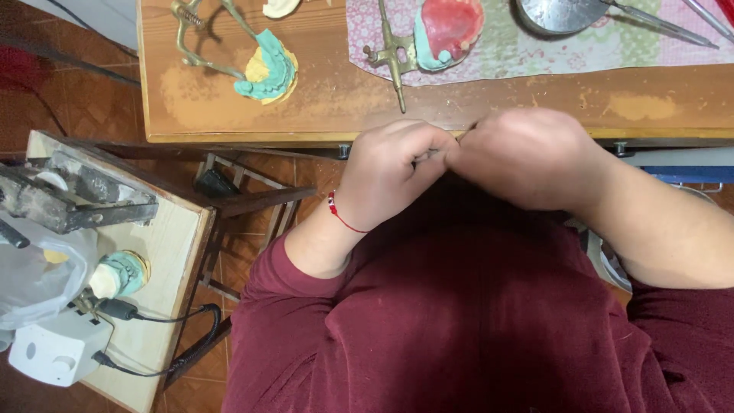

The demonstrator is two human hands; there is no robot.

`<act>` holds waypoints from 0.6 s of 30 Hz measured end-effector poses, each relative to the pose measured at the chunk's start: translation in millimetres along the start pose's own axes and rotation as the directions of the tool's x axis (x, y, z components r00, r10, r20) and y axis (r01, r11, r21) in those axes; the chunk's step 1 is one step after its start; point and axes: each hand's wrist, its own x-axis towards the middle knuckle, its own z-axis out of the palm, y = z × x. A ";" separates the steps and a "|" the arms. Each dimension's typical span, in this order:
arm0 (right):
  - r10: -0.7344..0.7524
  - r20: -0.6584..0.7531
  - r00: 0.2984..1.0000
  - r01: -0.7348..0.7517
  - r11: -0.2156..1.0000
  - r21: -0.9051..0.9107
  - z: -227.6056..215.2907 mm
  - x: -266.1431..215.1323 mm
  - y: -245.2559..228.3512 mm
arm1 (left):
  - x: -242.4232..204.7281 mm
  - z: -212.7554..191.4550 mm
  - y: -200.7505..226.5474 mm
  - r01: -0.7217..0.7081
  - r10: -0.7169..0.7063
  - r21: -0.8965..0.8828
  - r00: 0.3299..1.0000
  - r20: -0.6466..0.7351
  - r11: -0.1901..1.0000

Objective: The person retrieves a wire from a drawer and cuts it with pliers. They then use a metal tool to scrape and shape a red dental mold held in a metal stand on the workbench.

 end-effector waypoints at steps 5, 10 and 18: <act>0.433 0.215 0.876 -0.483 0.797 0.362 -0.1 -19.2 13.1 | 11.6 -8.1 1.2 -0.265 0.264 0.142 0.964 0.020 0.954; 0.577 0.535 0.617 -0.730 0.167 0.662 7.8 -24.8 16.4 | 19.8 -15.2 1.6 -0.489 0.491 0.356 0.866 0.092 0.796; 0.682 0.251 0.686 -0.554 0.268 0.788 -6.0 -29.4 27.1 | 39.1 -2.6 -3.9 -0.127 0.254 0.498 0.947 -0.196 0.858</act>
